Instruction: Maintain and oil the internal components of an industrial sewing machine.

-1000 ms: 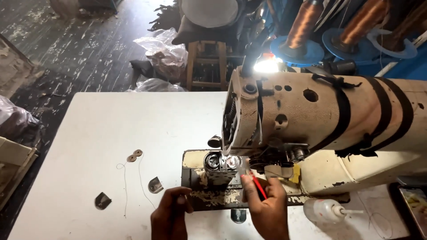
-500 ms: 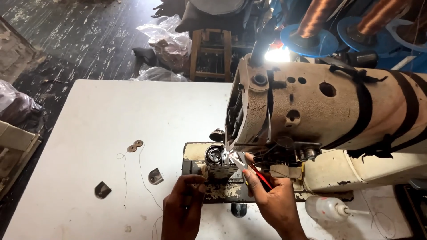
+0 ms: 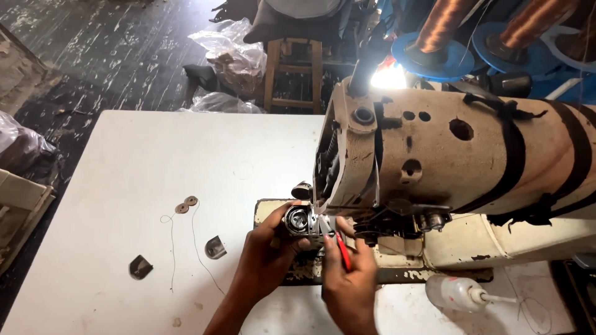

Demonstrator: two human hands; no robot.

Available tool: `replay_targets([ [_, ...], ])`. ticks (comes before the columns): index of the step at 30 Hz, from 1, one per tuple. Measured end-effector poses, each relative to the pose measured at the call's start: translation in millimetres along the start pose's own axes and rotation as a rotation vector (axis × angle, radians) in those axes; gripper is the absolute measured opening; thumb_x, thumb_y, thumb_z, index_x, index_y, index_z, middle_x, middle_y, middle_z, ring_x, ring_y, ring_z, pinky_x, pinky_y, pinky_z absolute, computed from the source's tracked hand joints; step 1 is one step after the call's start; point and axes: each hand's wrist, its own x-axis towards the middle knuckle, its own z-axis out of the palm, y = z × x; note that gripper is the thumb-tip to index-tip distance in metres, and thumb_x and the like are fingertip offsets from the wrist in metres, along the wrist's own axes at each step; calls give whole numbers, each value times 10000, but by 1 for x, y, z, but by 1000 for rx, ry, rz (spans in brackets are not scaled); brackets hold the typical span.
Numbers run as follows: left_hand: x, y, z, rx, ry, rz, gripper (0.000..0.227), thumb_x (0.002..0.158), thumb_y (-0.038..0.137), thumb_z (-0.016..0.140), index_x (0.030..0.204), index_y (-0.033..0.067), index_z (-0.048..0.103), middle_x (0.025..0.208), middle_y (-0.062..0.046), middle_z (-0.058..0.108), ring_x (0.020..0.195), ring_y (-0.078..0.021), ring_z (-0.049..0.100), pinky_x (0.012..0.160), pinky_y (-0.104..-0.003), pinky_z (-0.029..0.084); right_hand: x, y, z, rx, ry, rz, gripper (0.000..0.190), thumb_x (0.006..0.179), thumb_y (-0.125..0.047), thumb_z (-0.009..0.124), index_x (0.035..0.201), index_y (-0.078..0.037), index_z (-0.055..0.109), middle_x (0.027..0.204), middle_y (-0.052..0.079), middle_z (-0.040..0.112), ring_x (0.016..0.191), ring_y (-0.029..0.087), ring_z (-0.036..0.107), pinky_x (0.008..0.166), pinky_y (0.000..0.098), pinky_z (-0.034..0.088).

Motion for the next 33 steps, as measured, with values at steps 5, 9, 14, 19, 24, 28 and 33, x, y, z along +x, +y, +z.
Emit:
replay_targets([
  [5,9,16,0,56,29,-58,570,860,-13,687,1402,79,534,1061,-92,808,960,-163,745,840,-316,591,19,59,-28,167,195,-152,333,1044,-160,678,791,57,685,622,37,560,526,94,484,460,274,368],
  [9,0,8,6,65,48,-126,582,855,-49,628,1405,104,511,1079,-101,811,1003,-176,799,853,-322,604,7,29,-49,-55,213,-105,355,1032,-150,719,749,62,679,622,67,623,532,118,557,483,285,420],
  [14,-3,-1,11,31,77,-47,611,860,-60,603,1435,103,475,1078,-124,810,994,-214,809,856,-332,610,0,-49,-40,-193,-6,-11,339,899,-119,747,1231,-73,796,710,89,713,576,118,568,507,290,487],
  [19,-6,0,13,46,107,-43,619,861,-54,598,1445,101,463,1071,-135,803,975,-232,808,847,-342,604,8,-49,-45,-213,-98,-400,289,918,-99,706,1195,-22,722,935,58,759,778,93,661,668,254,535],
  [24,-6,-1,10,71,111,-54,609,861,-44,596,1440,98,469,1049,-135,804,961,-244,806,833,-347,599,15,-50,-46,-186,-143,-250,305,921,-102,688,1220,-51,714,853,44,689,711,89,612,608,251,491],
  [28,-7,-2,9,67,102,-46,605,861,-36,597,1439,94,476,1012,-134,810,943,-243,815,823,-345,607,10,-37,-40,-91,-106,78,251,922,-105,704,1150,1,707,656,26,626,518,92,548,455,260,429],
  [33,-6,-5,10,73,105,-51,632,851,-34,592,1456,88,457,976,-142,811,914,-235,822,812,-341,612,-8,-32,-10,83,-19,44,378,902,-69,668,1280,-65,675,588,9,595,469,65,486,424,229,359],
])
